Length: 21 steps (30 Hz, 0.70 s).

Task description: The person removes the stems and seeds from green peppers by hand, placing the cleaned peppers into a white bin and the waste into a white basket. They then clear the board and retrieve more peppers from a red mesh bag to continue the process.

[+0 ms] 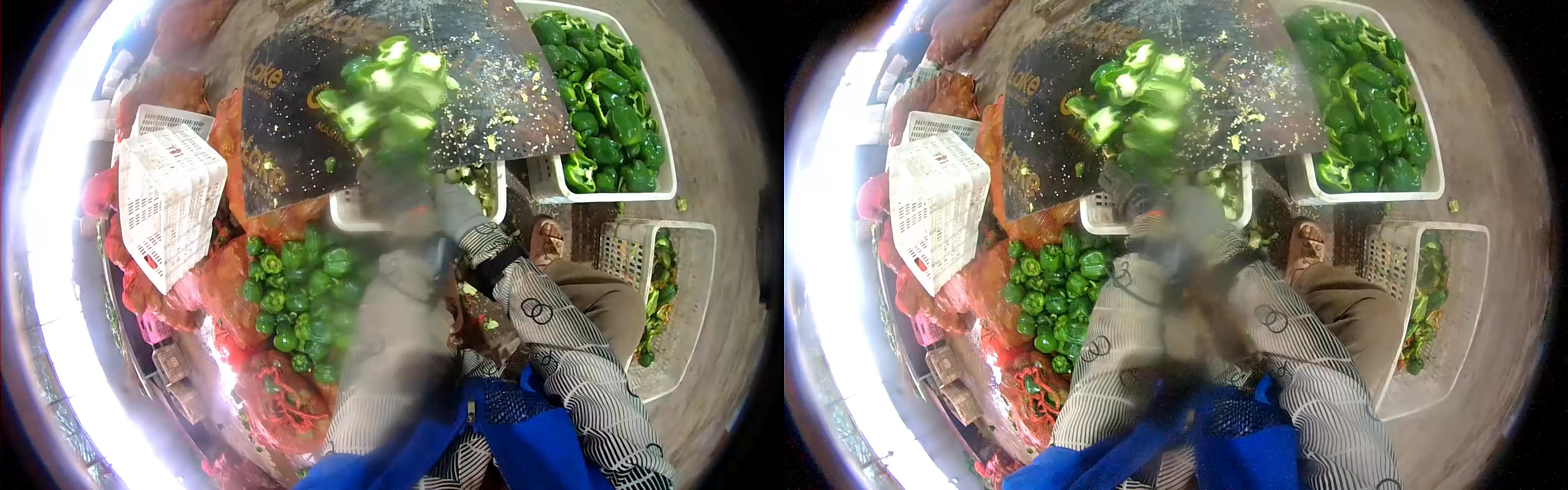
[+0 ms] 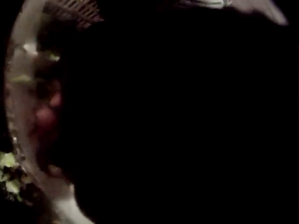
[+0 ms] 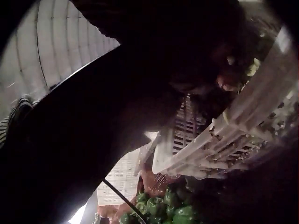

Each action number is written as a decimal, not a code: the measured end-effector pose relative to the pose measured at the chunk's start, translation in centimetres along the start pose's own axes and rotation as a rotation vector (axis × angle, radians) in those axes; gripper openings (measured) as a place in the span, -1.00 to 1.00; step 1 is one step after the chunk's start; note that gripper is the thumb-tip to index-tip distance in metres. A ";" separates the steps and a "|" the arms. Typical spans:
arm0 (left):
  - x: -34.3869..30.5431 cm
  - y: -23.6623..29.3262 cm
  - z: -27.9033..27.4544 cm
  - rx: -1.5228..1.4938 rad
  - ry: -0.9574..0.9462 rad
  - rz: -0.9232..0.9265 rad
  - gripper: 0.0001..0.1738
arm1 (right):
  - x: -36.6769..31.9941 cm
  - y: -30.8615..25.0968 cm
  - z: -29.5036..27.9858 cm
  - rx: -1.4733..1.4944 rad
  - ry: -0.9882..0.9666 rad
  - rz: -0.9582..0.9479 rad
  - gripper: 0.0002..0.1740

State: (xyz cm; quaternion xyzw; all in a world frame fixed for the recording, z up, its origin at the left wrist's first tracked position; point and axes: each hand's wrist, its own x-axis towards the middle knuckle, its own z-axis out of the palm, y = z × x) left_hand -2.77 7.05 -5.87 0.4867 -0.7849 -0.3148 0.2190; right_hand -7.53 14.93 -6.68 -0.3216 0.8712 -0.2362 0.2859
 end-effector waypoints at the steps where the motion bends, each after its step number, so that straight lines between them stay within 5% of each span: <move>1: 1.0 0.0 0.2 0.011 0.034 -0.048 -0.36 | -0.5 0.6 0.1 0.002 -0.001 0.003 -0.59; 6: 5.7 0.7 0.5 0.048 0.129 -0.312 -0.36 | -5.4 4.2 -3.4 0.022 -0.032 0.038 -0.40; 8: 5.4 2.5 -0.6 -0.214 0.127 -0.378 -0.38 | -6.2 5.1 -5.5 0.045 0.032 0.015 -0.42; 9: 5.8 1.2 -0.6 -0.212 0.130 -0.375 -0.38 | -6.4 4.8 -7.0 0.106 0.082 0.018 -0.42; 11: 7.6 -4.4 0.5 0.000 0.030 0.038 -0.37 | -5.1 3.6 -9.7 0.117 -0.099 0.184 -0.43; 13: 9.4 -8.5 2.1 -0.148 0.059 0.020 -0.34 | -3.6 4.9 -9.3 0.137 0.303 -0.025 -0.43; 16: 10.0 -9.4 1.2 -0.556 -0.017 -0.064 -0.32 | 1.1 7.1 -9.1 0.241 0.337 0.028 -0.32; 19: 7.4 -0.7 -3.5 -1.331 -0.155 -0.650 -0.33 | 3.3 7.3 -10.4 0.297 0.462 0.086 -0.32; 21: 7.2 0.8 -4.1 -1.432 -0.099 -0.702 -0.34 | 5.0 7.6 -11.0 0.159 0.517 0.133 -0.20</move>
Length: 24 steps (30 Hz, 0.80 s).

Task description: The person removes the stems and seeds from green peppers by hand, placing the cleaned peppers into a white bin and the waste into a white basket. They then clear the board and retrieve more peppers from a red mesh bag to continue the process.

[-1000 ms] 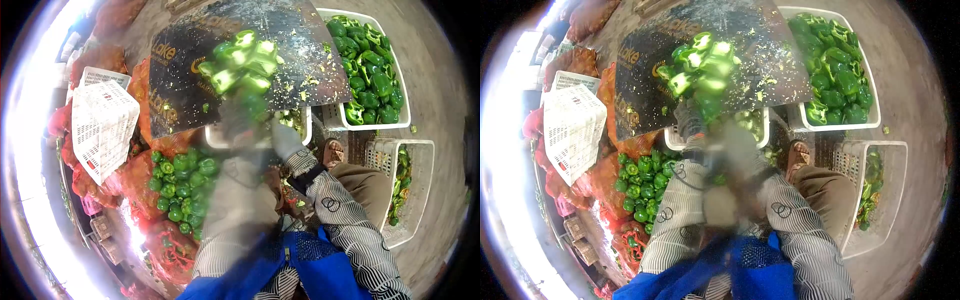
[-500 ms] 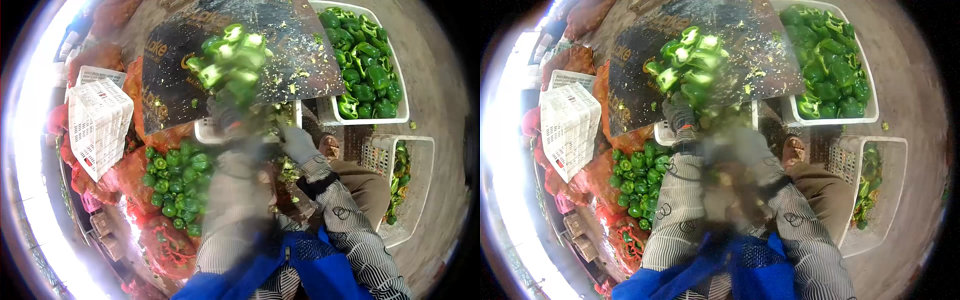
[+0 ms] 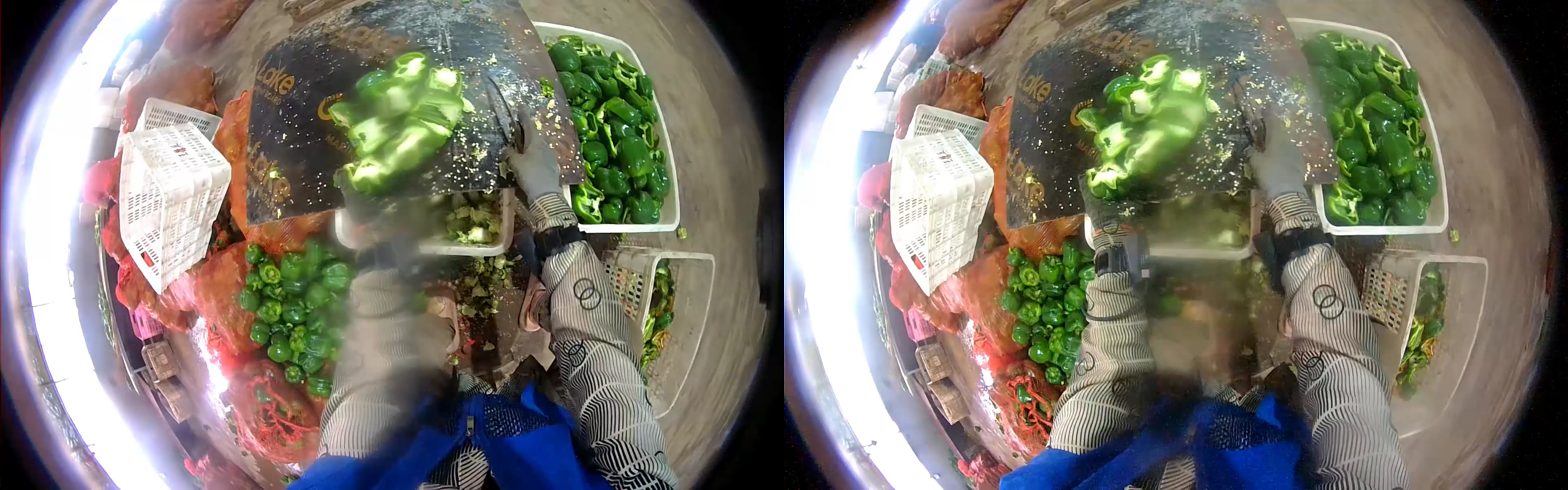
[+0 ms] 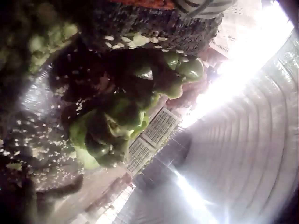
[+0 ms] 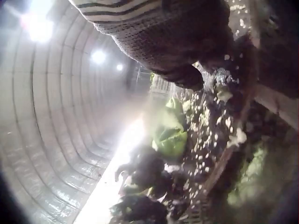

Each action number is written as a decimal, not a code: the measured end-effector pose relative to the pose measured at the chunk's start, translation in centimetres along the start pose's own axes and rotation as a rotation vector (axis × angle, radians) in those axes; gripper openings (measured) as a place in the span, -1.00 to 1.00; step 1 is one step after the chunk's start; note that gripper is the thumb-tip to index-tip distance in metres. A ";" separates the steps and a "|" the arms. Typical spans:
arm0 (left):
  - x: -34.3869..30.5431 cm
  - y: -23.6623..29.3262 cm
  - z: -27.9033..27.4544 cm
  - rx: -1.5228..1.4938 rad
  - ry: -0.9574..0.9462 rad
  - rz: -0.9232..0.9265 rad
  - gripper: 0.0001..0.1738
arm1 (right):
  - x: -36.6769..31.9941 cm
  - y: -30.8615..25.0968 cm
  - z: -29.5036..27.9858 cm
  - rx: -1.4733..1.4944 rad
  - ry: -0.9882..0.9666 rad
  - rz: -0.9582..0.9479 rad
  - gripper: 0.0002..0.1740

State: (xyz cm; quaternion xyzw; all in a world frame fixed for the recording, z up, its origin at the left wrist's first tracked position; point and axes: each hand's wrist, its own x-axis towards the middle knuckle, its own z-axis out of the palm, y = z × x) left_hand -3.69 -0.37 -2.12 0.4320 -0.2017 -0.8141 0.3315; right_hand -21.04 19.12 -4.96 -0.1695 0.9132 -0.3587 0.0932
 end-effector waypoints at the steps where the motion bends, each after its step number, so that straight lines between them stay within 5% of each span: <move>1: 0.3 0.0 -0.3 -0.052 -0.058 0.000 -0.33 | 1.1 0.0 0.2 -0.093 -0.020 0.021 -0.19; 3: 1.1 0.5 -0.6 -0.149 -0.172 0.002 -0.32 | 1.5 -2.0 -0.5 -0.186 -0.040 0.034 -0.19; 6: 1.5 0.4 -0.7 -0.262 -0.310 -0.011 -0.30 | -0.7 -6.2 -0.6 -0.392 0.002 -0.409 -0.21; 7: 1.3 0.4 -0.8 -0.302 -0.354 -0.016 -0.30 | -2.8 -10.0 -1.9 -0.103 -0.288 -0.398 -0.26; 8: 1.4 0.6 -1.0 -0.354 -0.410 -0.028 -0.29 | -3.5 -11.2 0.4 -0.292 -0.387 -0.449 -0.27; 9: 1.1 0.7 -1.0 -0.396 -0.457 -0.034 -0.28 | -4.7 -10.1 2.9 -0.244 -0.229 -0.757 -0.28; 13: 0.8 2.1 -2.5 -0.621 -0.800 -0.123 -0.25 | -6.5 -10.5 7.9 -0.292 -0.345 -0.599 -0.29; 15: 0.6 3.4 -2.8 -0.657 -0.868 -0.133 -0.25 | -6.6 -11.4 9.0 -0.375 -0.175 -0.649 -0.27; 18: -1.0 5.5 -2.5 -0.160 0.086 0.089 -0.28 | -4.3 -12.1 9.8 -0.582 -0.025 -0.613 -0.35; 19: 1.7 7.0 -3.4 -0.308 -0.759 0.060 -0.40 | -4.6 -14.3 7.6 -0.554 -0.114 -0.518 -0.39; 20: 2.5 6.1 -5.4 -0.317 -0.760 0.059 -0.40 | -5.2 -15.1 5.7 -0.563 -0.112 -0.520 -0.39; 22: -2.2 5.8 -3.9 -0.097 -0.381 0.089 -0.37 | -7.1 -16.0 2.0 0.042 -0.367 -0.680 -0.35; 24: 3.0 4.6 -8.4 -0.433 -1.027 -0.412 -0.33 | -10.1 -17.1 -0.5 0.098 -0.414 -0.722 -0.31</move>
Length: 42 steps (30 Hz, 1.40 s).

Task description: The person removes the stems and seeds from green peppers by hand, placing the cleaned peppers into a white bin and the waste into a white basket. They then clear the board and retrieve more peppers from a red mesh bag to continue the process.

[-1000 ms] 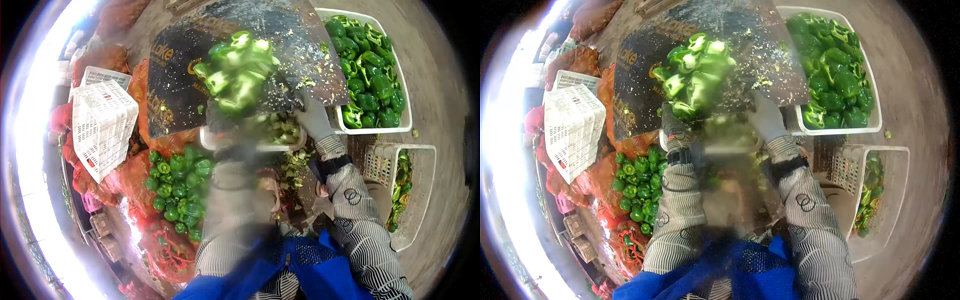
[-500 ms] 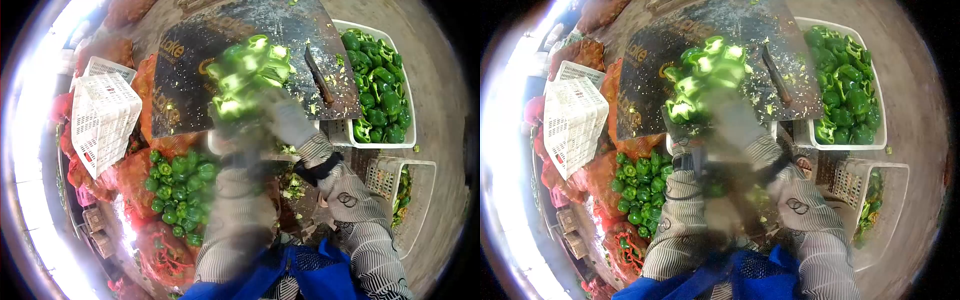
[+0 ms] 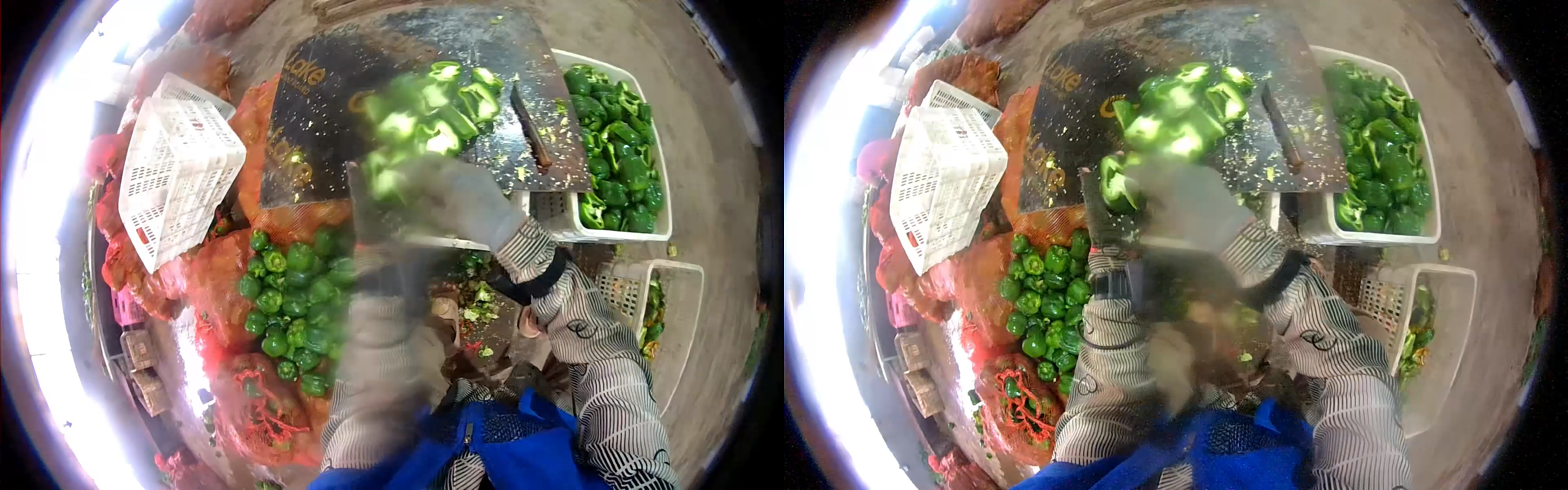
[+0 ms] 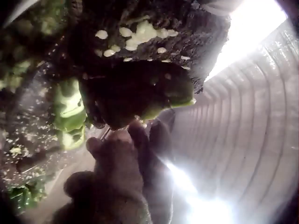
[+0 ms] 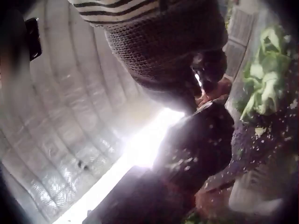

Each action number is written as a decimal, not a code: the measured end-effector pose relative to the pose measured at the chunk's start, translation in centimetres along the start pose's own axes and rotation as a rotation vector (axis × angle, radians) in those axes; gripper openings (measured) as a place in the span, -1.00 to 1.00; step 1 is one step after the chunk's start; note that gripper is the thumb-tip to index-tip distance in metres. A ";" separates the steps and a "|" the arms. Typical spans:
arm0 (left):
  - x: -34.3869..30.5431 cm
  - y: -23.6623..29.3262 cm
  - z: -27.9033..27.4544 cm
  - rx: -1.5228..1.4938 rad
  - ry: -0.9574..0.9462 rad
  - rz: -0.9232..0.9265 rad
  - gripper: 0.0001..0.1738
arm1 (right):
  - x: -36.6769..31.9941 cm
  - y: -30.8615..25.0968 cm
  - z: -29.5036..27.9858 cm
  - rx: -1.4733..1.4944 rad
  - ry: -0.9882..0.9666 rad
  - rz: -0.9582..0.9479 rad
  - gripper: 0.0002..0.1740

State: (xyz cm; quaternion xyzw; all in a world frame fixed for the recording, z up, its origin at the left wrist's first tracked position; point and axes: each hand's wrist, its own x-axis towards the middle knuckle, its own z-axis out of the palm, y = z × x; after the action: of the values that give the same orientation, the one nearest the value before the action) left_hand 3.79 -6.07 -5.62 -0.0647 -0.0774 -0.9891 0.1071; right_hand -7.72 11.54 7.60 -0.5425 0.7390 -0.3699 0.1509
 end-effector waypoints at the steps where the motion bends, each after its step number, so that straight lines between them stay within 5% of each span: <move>1: 0.0 -3.2 8.1 0.676 0.438 0.079 -0.26 | -1.0 -1.1 -0.3 -0.119 -0.072 0.002 -0.31; 2: 0.1 -4.9 9.1 0.670 0.412 0.069 -0.26 | -2.2 -1.9 -0.7 -0.236 -0.143 0.009 -0.31; 4: 0.4 -8.0 10.6 2.001 0.441 -0.023 -0.32 | -4.8 -2.5 -1.7 -0.184 -0.117 0.101 -0.27; 5: -0.8 -10.6 15.1 1.110 0.474 0.089 -0.27 | -6.0 -2.6 -2.1 -0.154 -0.121 0.118 -0.27; 6: -0.9 -11.3 13.3 1.103 0.466 0.088 -0.27 | -7.0 -2.6 -2.3 -0.120 -0.127 0.133 -0.27; 9: -1.1 -11.8 3.2 1.395 0.374 -0.113 -0.38 | -9.3 -2.3 -1.7 0.241 -0.078 0.233 -0.30; 10: -1.3 -12.1 5.8 1.395 0.376 -0.116 -0.38 | -9.7 -2.1 -1.5 0.341 -0.072 0.265 -0.29; 12: -2.0 -12.9 13.6 1.495 0.345 0.228 -0.58 | -9.3 -3.1 -2.4 0.352 -0.103 0.307 -0.34; 13: -2.0 -12.8 13.5 1.492 0.359 0.210 -0.58 | -9.1 -2.9 -2.8 0.332 -0.166 0.286 -0.38; 15: -1.2 -12.2 12.5 2.484 -0.233 0.442 -0.64 | -9.3 -1.3 -2.4 0.507 -0.152 0.184 -0.51; 16: -1.2 -12.0 12.1 2.479 -0.219 0.396 -0.64 | -9.5 -0.7 -2.2 0.531 -0.166 0.210 -0.51; 18: -0.6 -11.3 12.5 1.816 0.050 0.070 -0.55 | -8.7 -0.1 -3.1 0.631 -0.320 0.356 -0.54; 19: -0.9 -11.5 13.1 1.509 0.186 -0.059 -0.47 | -8.5 1.1 -2.9 0.645 -0.374 0.319 -0.38; 20: -0.4 -11.1 12.6 1.508 0.186 -0.067 -0.47 | -8.6 2.0 -2.4 0.649 -0.371 0.325 -0.38; 22: 0.6 -10.4 11.6 2.318 -0.267 0.171 -0.46 | -8.7 3.0 -1.5 0.634 -0.207 0.284 -0.45; 24: 0.7 -10.3 11.9 2.056 -0.236 0.198 -0.36 | -8.4 2.4 -2.5 0.679 -0.283 0.373 -0.44; 26: 0.5 -10.3 12.4 1.506 0.237 0.084 -0.50 | -8.2 1.7 -2.7 0.903 -0.130 0.368 -0.41; 27: 0.2 -10.3 12.2 1.251 0.186 0.196 -0.42 | -8.2 2.4 -2.5 0.758 -0.066 0.240 -0.33; 28: 0.3 -7.6 8.8 0.631 0.110 0.076 -0.31 | -8.2 3.2 -2.4 0.760 -0.063 0.223 -0.33; 30: 0.1 -6.9 9.0 0.632 0.190 0.180 -0.23 | -8.1 4.5 -2.4 0.213 0.043 0.128 -0.43; 31: -0.2 -6.5 9.7 0.895 0.300 0.200 -0.20 | -7.7 1.9 -4.5 0.002 -0.165 0.373 -0.41; 33: 0.1 -6.0 8.9 1.895 0.422 0.378 -0.23 | -8.9 5.6 -0.1 -0.118 0.034 0.273 -0.45; 34: 0.4 -8.3 10.1 1.675 0.276 0.544 -0.19 | -8.4 13.9 7.4 -0.208 -0.030 -0.022 -0.44; 35: 0.6 -10.9 13.5 1.516 0.377 0.422 -0.12 | -9.4 7.8 1.9 0.677 -0.080 0.357 -0.13; 36: 0.9 -12.7 14.2 1.394 0.210 0.504 -0.05 | -7.9 5.3 -0.7 0.429 -0.262 0.385 -0.20; 37: 1.0 -12.9 13.0 1.517 0.111 0.504 -0.04 | -8.3 4.9 -1.2 -0.388 -0.135 -0.016 -0.43; 38: 0.9 -12.6 11.8 1.647 0.024 0.514 -0.02 | -8.4 4.4 -1.8 -0.406 -0.122 0.014 -0.43; 40: 1.2 -12.8 12.7 1.908 -0.026 0.338 -0.07 | -8.0 3.2 -3.4 1.062 0.050 0.504 -0.47; 42: 0.9 -12.8 11.2 1.823 0.137 0.223 -0.15 | -7.7 4.1 -3.7 0.759 0.173 0.566 -0.51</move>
State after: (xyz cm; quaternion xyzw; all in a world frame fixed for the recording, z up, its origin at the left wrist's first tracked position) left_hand 1.37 8.00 3.74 0.0966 -0.8137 -0.5310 0.2158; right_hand -10.01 20.55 5.82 -0.1939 0.6804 -0.6016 0.3708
